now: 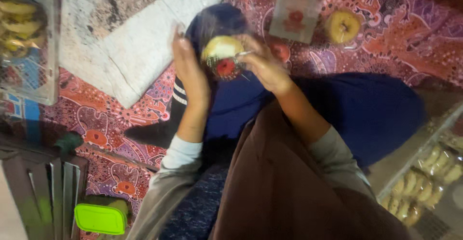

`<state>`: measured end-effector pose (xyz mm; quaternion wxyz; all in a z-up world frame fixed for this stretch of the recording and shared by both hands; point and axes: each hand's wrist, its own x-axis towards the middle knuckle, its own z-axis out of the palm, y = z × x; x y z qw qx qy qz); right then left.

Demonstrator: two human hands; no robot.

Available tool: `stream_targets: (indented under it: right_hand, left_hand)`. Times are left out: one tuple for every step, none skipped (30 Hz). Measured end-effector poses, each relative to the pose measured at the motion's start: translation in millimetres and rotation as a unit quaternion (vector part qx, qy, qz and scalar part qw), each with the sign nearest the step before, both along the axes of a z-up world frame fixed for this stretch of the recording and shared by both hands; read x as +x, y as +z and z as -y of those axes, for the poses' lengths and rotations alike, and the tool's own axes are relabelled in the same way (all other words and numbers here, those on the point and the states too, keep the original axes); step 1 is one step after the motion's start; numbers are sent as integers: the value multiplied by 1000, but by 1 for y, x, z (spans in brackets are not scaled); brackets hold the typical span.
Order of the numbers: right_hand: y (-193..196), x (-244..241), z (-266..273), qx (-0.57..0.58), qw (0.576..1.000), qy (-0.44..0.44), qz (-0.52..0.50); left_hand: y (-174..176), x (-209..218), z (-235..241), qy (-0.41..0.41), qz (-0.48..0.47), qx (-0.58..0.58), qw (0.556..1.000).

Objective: The person sits on a patterned floor mat and repeatedly picks up round pastries from a wooden board, places each into a small clear plastic bag, and sets the sealed bag into a nearby plastic crate. The person handles the pastries one at a time and continues the process for the duration of the clip.

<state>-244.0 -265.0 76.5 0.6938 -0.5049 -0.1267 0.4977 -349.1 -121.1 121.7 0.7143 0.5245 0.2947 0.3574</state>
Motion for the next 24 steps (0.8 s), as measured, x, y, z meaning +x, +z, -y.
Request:
stream_targets:
  right_hand:
    - [0, 4, -8, -8, 1000, 6, 21]
    - [1, 3, -11, -21, 999, 12, 34]
    - [2, 2, -13, -35, 998, 17, 47]
    - [5, 6, -15, -25, 994, -31, 100]
    - [8, 9, -16, -15, 985, -80, 152]
    - [10, 12, -19, -5, 970, -130, 205]
    - [11, 15, -21, -14, 932, -167, 320]
    - [10, 16, -24, -22, 881, -199, 428]
    - [7, 17, -26, -29, 818, -226, 529]
    - [4, 16, -27, -44, 816, -234, 526]
    - [-1, 16, -28, -58, 815, -242, 523]
    - [-6, 15, -28, -71, 813, -249, 522]
    - [-11, 16, -27, -75, 821, -237, 514]
    - [-17, 14, -23, -79, 829, -226, 506]
    - [-25, 13, -20, -84, 836, -214, 498]
    - [-33, 10, -15, -111, 831, -207, 505]
    - [-42, 7, -10, -137, 825, -198, 511]
    - [-51, 4, -4, -168, 819, -191, 515]
    - [-59, 2, 2, -156, 868, -205, 426]
    - [-66, 5, 9, -142, 905, -220, 335]
    - [-71, 11, 18, -125, 934, -234, 241]
    - [-73, 21, 32, -84, 956, -232, 159]
    - [-74, 33, 49, -40, 970, -229, 76]
    - [-73, 42, 67, 5, 974, -225, -9]
  left_hand:
    - [-10, 3, -12, -36, 62, -252, 965]
    - [-21, -1, -18, -38, 41, -246, 968]
    - [-31, -5, -23, -39, 20, -240, 970]
    - [-39, -6, -26, -44, 3, -235, 971]
    - [-44, -6, -27, -50, -15, -171, 984]
    - [-45, -7, -25, -57, -31, -106, 992]
    - [-45, -9, -21, -65, -47, -39, 996]
    - [-42, -11, -17, -40, -26, -1, 999]
    - [-39, -13, -13, -16, -3, 38, 999]
    - [-35, -14, -8, 7, 20, 76, 997]
    - [-31, -15, -4, 22, 9, 87, 996]
    - [-28, -13, -2, 39, 1, 98, 994]
    - [-25, -11, -1, 56, -7, 108, 993]
    - [-24, -8, 0, 50, -70, 151, 985]
    - [-24, -5, -1, 44, -133, 194, 971]
    - [-26, -4, -2, 36, -197, 234, 952]
    - [-29, -4, -2, 23, -194, 268, 943]
    - [-32, -3, -1, 6, -191, 301, 934]
    - [-34, -3, 1, -12, -187, 334, 924]
    - [-35, 1, 7, -26, -201, 340, 918]
    - [-35, 7, 14, -40, -214, 347, 912]
    - [-35, 17, 23, -55, -224, 354, 906]
    - [-36, 31, 33, -107, -184, 352, 912]
    - [-38, 46, 45, -157, -145, 348, 913]
